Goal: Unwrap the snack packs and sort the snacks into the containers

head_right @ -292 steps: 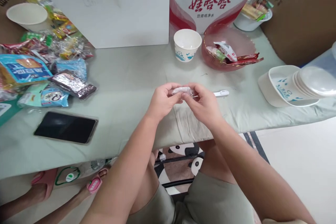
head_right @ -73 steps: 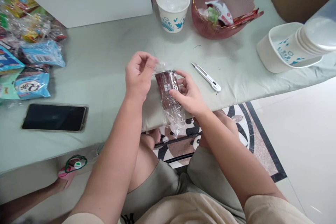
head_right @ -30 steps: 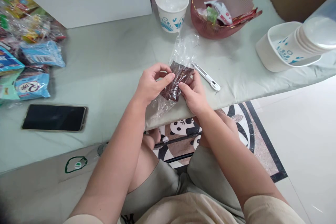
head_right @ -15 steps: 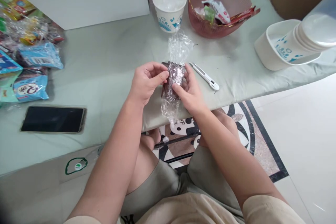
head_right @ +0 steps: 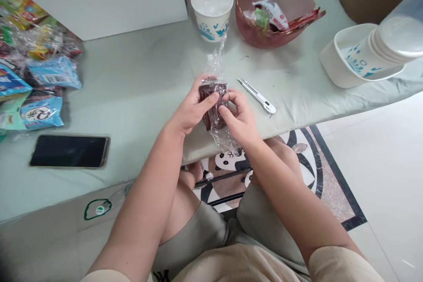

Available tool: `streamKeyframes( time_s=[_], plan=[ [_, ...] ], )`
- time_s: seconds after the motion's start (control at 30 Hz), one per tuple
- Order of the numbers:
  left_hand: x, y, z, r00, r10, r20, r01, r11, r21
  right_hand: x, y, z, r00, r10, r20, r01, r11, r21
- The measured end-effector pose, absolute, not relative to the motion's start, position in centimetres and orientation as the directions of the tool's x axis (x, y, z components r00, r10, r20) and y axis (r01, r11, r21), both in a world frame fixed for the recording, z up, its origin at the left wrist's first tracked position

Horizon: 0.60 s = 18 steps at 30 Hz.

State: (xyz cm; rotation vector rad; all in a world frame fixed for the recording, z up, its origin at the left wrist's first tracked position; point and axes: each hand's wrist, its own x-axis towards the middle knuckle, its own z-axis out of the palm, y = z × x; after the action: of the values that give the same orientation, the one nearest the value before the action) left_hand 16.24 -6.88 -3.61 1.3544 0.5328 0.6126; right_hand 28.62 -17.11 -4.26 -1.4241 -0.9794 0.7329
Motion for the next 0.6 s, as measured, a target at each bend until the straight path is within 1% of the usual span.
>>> streamKeyframes(
  time_s=[0.07,0.13,0.27,0.33,0.4,0.43,0.5,0.6],
  plan=[
    [16.2,-6.8,-3.7,0.736,0.677,-0.004,-0.113,0.129,0.985,28.5,-17.1,-3.4,0.497,0.856,0.145,0.261,0.012,-0.965],
    [16.1,-6.7,-3.5,0.755,0.656,-0.002,-0.125,0.147,0.981,28.5,-17.0,-2.4,0.539,0.826,0.166,0.337,-0.031,-0.941],
    [15.9,-7.0,-2.7,0.812,0.583,-0.012,-0.121,0.189,0.975,28.6,-16.6,-0.7,0.556,0.816,0.155,0.358,-0.067,-0.931],
    [16.0,-7.1,-2.4,0.796,0.605,0.009,-0.131,0.158,0.979,28.7,-16.5,-0.3,0.535,0.835,0.127,0.311,-0.054,-0.949],
    [16.1,-7.1,-2.4,0.744,0.668,0.023,-0.148,0.132,0.980,28.9,-16.6,-0.1,0.508,0.856,0.095,0.225,-0.025,-0.974],
    [16.2,-7.0,-2.5,0.716,0.698,0.010,-0.156,0.146,0.977,28.9,-16.7,-0.1,0.503,0.861,0.075,0.178,-0.018,-0.984],
    [16.2,-7.0,-2.7,0.680,0.731,-0.057,-0.175,0.237,0.956,29.0,-16.9,-0.2,0.509,0.861,0.019,0.075,-0.022,-0.997],
    [16.1,-7.1,-2.5,0.684,0.717,-0.135,-0.197,0.360,0.912,29.0,-17.1,-0.1,0.510,0.857,-0.074,-0.085,-0.036,-0.996]
  ],
)
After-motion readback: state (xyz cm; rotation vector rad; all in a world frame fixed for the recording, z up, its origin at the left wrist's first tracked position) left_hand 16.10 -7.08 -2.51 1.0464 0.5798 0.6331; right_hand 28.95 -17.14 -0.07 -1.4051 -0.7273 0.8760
